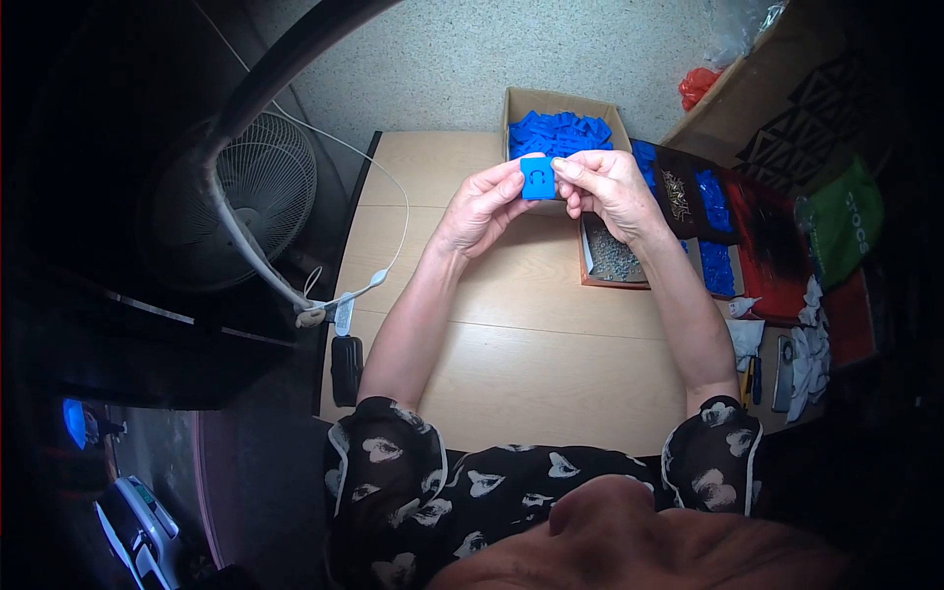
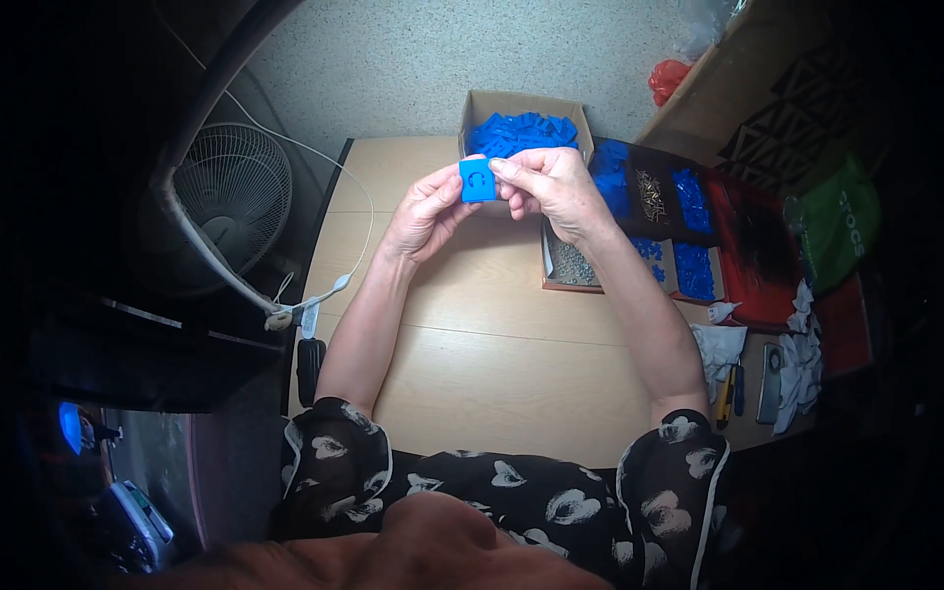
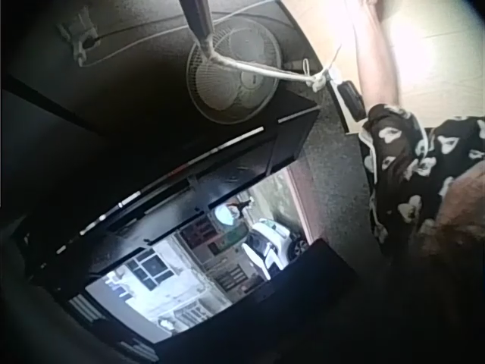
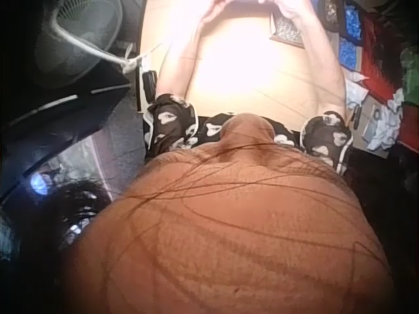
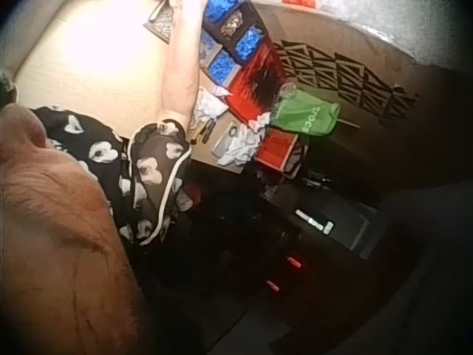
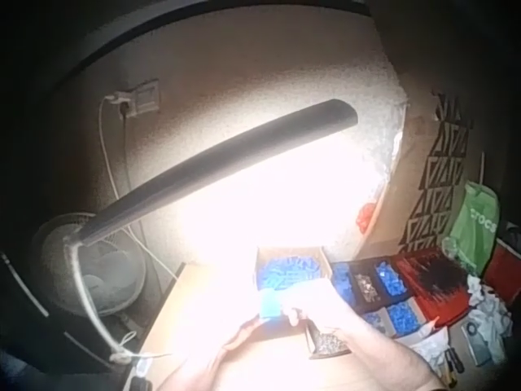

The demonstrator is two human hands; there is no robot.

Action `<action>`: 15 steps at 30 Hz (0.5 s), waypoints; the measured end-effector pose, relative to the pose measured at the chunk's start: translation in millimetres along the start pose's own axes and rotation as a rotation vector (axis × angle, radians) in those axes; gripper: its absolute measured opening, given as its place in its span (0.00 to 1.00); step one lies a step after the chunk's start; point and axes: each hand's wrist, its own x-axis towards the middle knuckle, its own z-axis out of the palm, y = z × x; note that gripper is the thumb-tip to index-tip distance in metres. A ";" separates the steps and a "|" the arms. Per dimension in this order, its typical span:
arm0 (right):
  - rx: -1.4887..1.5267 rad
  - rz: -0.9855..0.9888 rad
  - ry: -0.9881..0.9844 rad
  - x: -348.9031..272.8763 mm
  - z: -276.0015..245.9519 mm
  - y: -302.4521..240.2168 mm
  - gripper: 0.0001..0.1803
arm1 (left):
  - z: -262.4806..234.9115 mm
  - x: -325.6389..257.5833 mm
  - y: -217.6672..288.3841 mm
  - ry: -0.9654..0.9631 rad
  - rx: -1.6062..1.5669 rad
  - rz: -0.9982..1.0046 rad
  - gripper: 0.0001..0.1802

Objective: The person glues small metal pins onto blue plastic parts using a glue bottle at an assembly station.

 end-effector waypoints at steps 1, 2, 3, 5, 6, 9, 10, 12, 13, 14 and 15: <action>-0.001 -0.001 -0.004 0.0 0.6 0.4 0.10 | -0.2 0.0 -0.6 0.006 0.006 0.004 0.22; -0.014 -0.001 0.006 -0.2 1.3 1.0 0.09 | -0.5 -0.1 -0.8 0.008 0.007 0.007 0.22; -0.027 -0.002 0.015 -0.3 2.0 1.3 0.09 | -1.0 -0.1 -0.7 0.010 0.008 0.002 0.22; -0.047 0.000 0.021 -0.7 2.4 1.3 0.09 | -1.3 0.1 -0.9 0.014 0.008 -0.001 0.22; -0.068 0.001 0.031 -0.8 2.2 1.4 0.08 | -1.0 0.4 -1.2 0.009 0.001 -0.007 0.22; -0.068 0.017 0.038 -0.5 0.7 1.7 0.08 | -0.9 2.0 -2.7 0.011 -0.011 -0.021 0.22; -0.070 0.018 0.034 -0.7 -0.1 2.5 0.08 | -1.1 2.6 -3.3 0.014 -0.016 -0.033 0.22; -0.075 0.029 0.056 -0.5 -0.9 4.3 0.08 | -1.9 2.8 -3.1 0.019 -0.015 -0.039 0.22; -0.076 0.029 0.052 -0.2 -1.1 4.4 0.08 | -2.5 2.4 -2.9 0.021 -0.014 -0.050 0.23; -0.075 0.033 0.052 -0.3 -1.7 4.9 0.07 | -2.1 2.1 -2.4 0.023 -0.015 -0.048 0.23; -0.075 0.037 0.053 -0.2 -2.0 5.5 0.07 | -1.7 1.8 -1.9 0.017 -0.025 -0.056 0.23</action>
